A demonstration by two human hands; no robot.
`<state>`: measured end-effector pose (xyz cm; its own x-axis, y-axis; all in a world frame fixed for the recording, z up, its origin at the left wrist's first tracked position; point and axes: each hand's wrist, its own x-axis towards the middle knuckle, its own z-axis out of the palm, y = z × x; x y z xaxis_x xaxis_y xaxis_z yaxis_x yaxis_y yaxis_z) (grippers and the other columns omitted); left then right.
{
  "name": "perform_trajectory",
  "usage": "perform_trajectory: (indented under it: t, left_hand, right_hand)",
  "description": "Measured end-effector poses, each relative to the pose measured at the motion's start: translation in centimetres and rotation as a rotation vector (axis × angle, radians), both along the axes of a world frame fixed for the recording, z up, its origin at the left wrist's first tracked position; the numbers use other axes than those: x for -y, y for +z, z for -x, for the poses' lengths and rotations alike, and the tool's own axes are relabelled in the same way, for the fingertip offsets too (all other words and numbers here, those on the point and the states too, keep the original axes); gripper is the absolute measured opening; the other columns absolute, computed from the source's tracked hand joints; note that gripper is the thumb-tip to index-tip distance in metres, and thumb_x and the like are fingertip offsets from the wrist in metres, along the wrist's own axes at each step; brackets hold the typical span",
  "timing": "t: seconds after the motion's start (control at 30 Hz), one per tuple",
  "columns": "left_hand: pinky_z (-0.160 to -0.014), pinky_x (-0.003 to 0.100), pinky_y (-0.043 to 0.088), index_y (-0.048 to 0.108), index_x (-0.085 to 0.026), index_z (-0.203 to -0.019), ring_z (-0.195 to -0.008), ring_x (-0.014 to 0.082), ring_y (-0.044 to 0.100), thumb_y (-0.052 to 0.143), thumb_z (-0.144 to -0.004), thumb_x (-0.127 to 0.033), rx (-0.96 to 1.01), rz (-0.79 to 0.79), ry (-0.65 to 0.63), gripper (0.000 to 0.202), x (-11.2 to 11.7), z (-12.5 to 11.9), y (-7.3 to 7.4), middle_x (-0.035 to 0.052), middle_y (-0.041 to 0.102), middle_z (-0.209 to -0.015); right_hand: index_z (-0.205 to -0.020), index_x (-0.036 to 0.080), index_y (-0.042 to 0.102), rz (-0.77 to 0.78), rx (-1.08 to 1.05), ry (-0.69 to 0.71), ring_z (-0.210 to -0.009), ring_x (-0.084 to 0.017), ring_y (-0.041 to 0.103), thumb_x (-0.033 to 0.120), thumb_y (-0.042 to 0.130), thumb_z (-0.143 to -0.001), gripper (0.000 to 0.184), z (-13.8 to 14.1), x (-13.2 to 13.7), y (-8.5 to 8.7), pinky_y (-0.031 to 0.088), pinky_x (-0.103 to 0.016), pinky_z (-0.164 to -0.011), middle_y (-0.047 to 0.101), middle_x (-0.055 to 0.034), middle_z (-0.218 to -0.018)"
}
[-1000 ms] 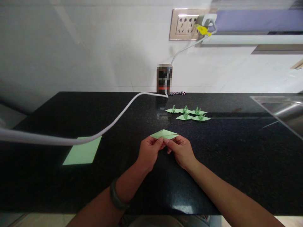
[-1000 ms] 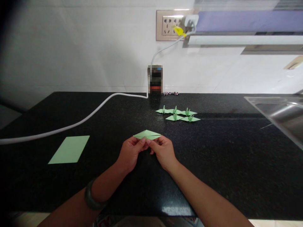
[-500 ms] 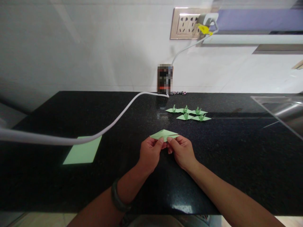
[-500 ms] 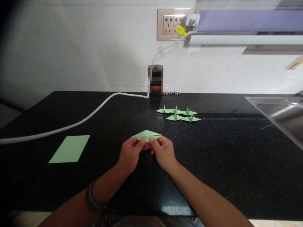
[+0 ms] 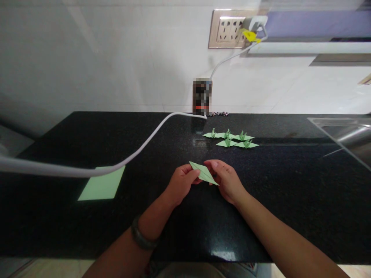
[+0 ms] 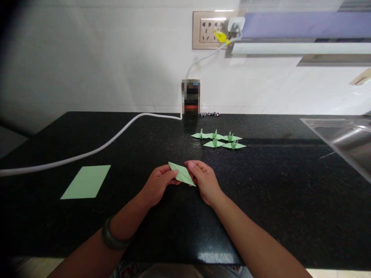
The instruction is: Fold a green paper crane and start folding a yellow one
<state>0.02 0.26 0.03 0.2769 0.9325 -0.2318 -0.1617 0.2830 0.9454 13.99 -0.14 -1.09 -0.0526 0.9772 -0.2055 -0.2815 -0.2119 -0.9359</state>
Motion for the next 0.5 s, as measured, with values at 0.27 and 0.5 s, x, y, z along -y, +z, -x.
perform_trajectory:
  t: [0.27,0.5]
  left_hand:
    - [-0.049,0.02,0.034,0.055,-0.015,-0.068,-0.051,0.0082,0.043,0.05,-0.073,-0.039,-0.283,-0.188,0.091,0.025,-0.5,0.6,-1.2,-0.0029,0.05,-0.056]
    - [-0.045,0.019,0.032,0.057,-0.014,-0.066,-0.049,0.0079,0.041,0.053,-0.071,-0.041,-0.355,-0.23,0.166,0.028,-0.4,0.7,-1.0,-0.0029,0.047,-0.054]
  right_hand:
    - [-0.07,0.014,0.057,-0.075,0.211,0.127,-0.038,-0.005,0.038,0.033,0.057,-0.071,0.019,-0.1,0.4,0.1,0.03,-0.018,-0.037,0.049,0.0044,-0.051]
    - [-0.061,0.015,0.053,-0.131,0.373,0.192,-0.037,-0.004,0.038,0.032,0.05,-0.075,0.022,0.4,0.8,0.5,0.028,-0.018,-0.037,0.054,0.0019,-0.051]
